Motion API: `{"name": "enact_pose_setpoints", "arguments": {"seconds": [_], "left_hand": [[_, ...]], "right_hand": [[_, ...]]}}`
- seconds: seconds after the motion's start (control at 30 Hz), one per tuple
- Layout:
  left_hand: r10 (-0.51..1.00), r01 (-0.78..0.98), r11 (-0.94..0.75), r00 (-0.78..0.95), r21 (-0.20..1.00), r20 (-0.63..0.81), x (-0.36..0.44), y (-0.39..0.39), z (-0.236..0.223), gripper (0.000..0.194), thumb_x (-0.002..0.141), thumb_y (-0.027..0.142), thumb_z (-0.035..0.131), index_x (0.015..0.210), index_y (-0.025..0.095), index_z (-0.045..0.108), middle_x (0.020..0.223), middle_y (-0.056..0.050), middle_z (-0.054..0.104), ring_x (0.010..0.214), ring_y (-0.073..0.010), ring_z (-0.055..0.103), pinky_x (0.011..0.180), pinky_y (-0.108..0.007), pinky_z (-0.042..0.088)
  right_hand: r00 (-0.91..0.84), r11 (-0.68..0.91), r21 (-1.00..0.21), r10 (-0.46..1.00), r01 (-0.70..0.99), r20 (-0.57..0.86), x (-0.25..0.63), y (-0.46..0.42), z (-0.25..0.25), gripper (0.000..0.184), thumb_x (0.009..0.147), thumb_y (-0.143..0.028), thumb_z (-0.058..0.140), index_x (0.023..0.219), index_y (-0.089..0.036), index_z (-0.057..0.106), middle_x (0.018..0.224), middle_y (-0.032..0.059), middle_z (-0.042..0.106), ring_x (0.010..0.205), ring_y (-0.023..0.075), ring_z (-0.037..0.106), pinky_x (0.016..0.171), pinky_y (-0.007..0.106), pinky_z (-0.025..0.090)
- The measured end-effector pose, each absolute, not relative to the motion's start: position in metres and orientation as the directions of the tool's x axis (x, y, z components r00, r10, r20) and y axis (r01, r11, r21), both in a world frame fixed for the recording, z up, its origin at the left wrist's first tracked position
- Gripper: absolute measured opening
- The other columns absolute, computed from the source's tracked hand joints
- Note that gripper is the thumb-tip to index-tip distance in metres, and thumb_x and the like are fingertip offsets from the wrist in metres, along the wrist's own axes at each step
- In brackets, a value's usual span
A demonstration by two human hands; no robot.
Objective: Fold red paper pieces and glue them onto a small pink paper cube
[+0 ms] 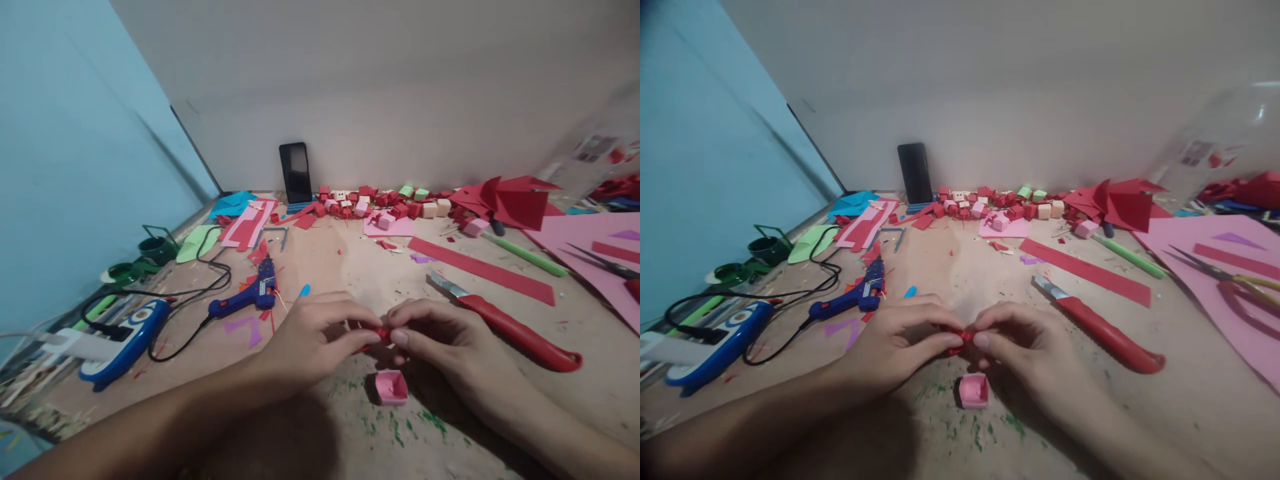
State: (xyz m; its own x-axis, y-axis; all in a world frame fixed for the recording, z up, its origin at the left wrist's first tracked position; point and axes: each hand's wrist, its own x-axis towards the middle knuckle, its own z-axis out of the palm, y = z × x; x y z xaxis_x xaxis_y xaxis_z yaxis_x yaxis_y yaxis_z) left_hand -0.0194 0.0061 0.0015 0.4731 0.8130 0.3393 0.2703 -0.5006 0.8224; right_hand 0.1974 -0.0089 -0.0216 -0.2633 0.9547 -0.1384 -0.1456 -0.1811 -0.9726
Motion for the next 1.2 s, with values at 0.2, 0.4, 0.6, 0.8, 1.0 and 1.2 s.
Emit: {"name": "enact_pose_setpoints", "arguments": {"seconds": [0.2,0.4,0.6,0.8,1.0,1.2], "left_hand": [[0.898,0.251,-0.327,0.382,0.911,0.217,-0.014,0.004,0.004,0.011,0.087,0.012,0.073,0.082,0.016,0.082,0.081,-0.004,0.079,0.074,-0.0139,0.071,0.072,-0.023,0.056],[0.967,0.098,-0.024,0.254,0.995,-0.002,-0.009,0.004,0.005,0.004,0.081,0.018,0.077,0.078,0.015,0.079,0.075,-0.003,0.078,0.068,-0.014,0.07,0.065,-0.022,0.058],[0.935,-0.071,0.134,0.338,0.988,-0.103,-0.001,-0.005,0.001,0.003,0.081,0.016,0.079,0.078,0.016,0.079,0.075,-0.003,0.08,0.071,-0.0163,0.077,0.071,-0.024,0.062],[0.936,-0.112,0.149,0.338,0.983,-0.104,0.003,-0.005,-0.002,0.004,0.079,0.013,0.08,0.076,0.016,0.08,0.072,-0.002,0.08,0.07,-0.0155,0.077,0.07,-0.023,0.062],[0.958,-0.064,0.077,0.28,0.995,-0.057,0.0,0.001,0.003,0.006,0.078,0.016,0.081,0.073,0.014,0.078,0.067,-0.002,0.075,0.061,-0.0124,0.068,0.06,-0.022,0.056],[0.979,-0.009,-0.039,0.2,0.999,0.04,-0.006,0.004,0.008,0.007,0.078,0.018,0.083,0.076,0.014,0.078,0.073,-0.002,0.075,0.065,-0.0121,0.067,0.062,-0.021,0.055]], "right_hand": [[-0.314,-0.229,-0.93,0.94,-0.288,-0.134,0.199,-0.008,-0.023,0.016,0.08,-0.034,0.092,0.084,-0.023,0.083,0.083,0.0054,0.079,0.068,0.0167,0.073,0.069,0.031,0.063],[-0.373,-0.311,-0.878,0.913,-0.363,-0.169,0.2,-0.007,-0.027,0.015,0.077,-0.028,0.095,0.088,-0.025,0.085,0.091,0.0059,0.084,0.075,0.0176,0.079,0.074,0.029,0.064],[-0.379,-0.243,-0.934,0.916,-0.261,-0.133,0.202,-0.006,-0.022,0.013,0.08,-0.031,0.093,0.087,-0.023,0.085,0.08,0.0061,0.083,0.071,0.0188,0.08,0.069,0.028,0.066],[-0.355,-0.127,-0.985,0.932,-0.112,-0.08,0.2,-0.006,-0.015,0.012,0.082,-0.032,0.089,0.077,-0.023,0.085,0.08,0.0057,0.08,0.07,0.0195,0.076,0.065,0.03,0.065],[-0.247,-0.201,-0.944,0.959,-0.26,-0.136,0.187,-0.01,-0.014,0.017,0.073,-0.034,0.095,0.075,-0.021,0.085,0.074,0.0052,0.078,0.065,0.0177,0.074,0.067,0.03,0.065],[-0.237,-0.231,-0.925,0.958,-0.301,-0.162,0.18,-0.015,-0.011,0.023,0.074,-0.035,0.095,0.088,-0.021,0.084,0.081,0.0062,0.082,0.069,0.0212,0.078,0.067,0.033,0.065]]}}
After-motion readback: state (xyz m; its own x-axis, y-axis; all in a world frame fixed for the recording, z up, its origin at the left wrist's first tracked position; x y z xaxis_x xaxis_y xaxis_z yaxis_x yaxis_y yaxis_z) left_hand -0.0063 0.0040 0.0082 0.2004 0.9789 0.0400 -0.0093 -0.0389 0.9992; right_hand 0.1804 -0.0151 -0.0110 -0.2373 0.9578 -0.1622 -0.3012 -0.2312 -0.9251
